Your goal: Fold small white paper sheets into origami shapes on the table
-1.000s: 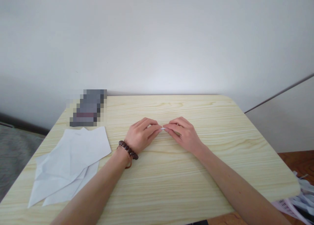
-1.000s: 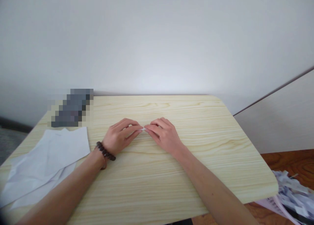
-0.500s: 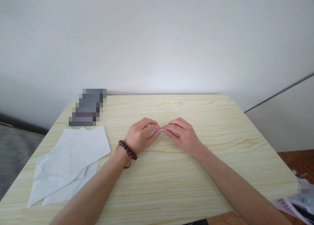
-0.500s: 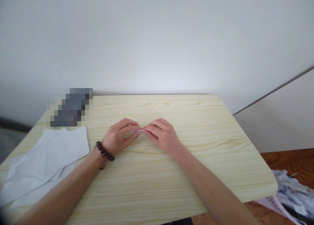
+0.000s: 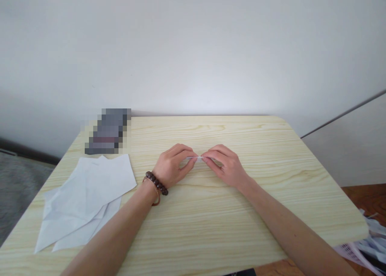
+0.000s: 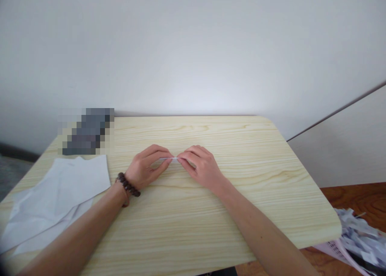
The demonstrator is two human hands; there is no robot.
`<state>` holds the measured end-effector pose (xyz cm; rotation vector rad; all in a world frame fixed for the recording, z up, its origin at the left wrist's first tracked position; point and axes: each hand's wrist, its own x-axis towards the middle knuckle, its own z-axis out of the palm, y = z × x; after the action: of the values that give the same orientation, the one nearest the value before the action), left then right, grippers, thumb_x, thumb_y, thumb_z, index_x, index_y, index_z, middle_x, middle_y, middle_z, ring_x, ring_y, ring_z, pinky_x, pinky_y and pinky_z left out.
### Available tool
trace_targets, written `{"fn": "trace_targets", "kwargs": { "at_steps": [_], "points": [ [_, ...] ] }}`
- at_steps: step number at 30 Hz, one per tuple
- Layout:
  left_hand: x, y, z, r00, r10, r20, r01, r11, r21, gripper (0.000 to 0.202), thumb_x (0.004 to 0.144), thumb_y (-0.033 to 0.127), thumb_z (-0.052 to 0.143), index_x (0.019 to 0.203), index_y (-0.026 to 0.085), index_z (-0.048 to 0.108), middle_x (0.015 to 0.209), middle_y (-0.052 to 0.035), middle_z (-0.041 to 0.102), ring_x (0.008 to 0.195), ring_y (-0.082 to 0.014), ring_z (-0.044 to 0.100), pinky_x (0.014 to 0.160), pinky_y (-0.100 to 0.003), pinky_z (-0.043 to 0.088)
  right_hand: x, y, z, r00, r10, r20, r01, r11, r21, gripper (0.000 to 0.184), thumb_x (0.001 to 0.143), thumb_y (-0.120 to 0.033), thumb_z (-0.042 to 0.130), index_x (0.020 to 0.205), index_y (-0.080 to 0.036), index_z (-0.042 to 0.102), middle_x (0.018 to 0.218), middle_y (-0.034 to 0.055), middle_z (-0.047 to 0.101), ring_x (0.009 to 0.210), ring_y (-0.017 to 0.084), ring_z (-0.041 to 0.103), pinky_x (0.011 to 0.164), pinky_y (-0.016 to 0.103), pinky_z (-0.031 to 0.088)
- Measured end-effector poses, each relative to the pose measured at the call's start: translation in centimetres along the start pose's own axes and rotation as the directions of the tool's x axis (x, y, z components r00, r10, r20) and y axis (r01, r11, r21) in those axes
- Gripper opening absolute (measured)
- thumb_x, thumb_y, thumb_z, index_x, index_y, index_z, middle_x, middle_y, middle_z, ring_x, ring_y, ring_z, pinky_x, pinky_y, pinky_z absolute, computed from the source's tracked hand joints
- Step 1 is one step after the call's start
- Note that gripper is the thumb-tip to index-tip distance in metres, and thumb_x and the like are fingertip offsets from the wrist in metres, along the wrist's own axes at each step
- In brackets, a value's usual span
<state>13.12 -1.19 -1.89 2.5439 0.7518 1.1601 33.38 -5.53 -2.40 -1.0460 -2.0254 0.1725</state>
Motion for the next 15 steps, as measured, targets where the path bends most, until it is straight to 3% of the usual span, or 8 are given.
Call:
{"fn": "trace_targets", "kwargs": {
  "at_steps": [9, 15],
  "points": [
    [0.04, -0.11, -0.28, 0.995, -0.101, -0.004, 0.101, 0.994, -0.048, 0.013, 0.084, 0.018, 0.058, 0.085, 0.016, 0.07, 0.084, -0.0069, 0.069, 0.077, -0.0152, 0.065, 0.071, -0.026, 0.054, -0.04, 0.09, -0.11, 0.994, 0.106, -0.011, -0.104, 0.99, 0.098, 0.01, 0.09, -0.016, 0.053, 0.088, -0.018, 0.062, 0.085, 0.0047, 0.062, 0.081, 0.014, 0.058, 0.075, 0.028, 0.048],
    [0.17, -0.24, -0.65, 0.982, -0.189, 0.016, 0.189, 0.977, -0.1, 0.017, 0.084, 0.018, 0.055, 0.083, 0.015, 0.071, 0.082, -0.0063, 0.07, 0.071, -0.0137, 0.064, 0.062, -0.022, 0.051, 0.09, 0.45, -0.39, 0.98, 0.197, -0.019, -0.192, 0.97, 0.151, 0.01, 0.09, -0.018, 0.051, 0.087, -0.018, 0.061, 0.083, 0.0039, 0.059, 0.079, 0.014, 0.056, 0.07, 0.026, 0.046]
  ]
}}
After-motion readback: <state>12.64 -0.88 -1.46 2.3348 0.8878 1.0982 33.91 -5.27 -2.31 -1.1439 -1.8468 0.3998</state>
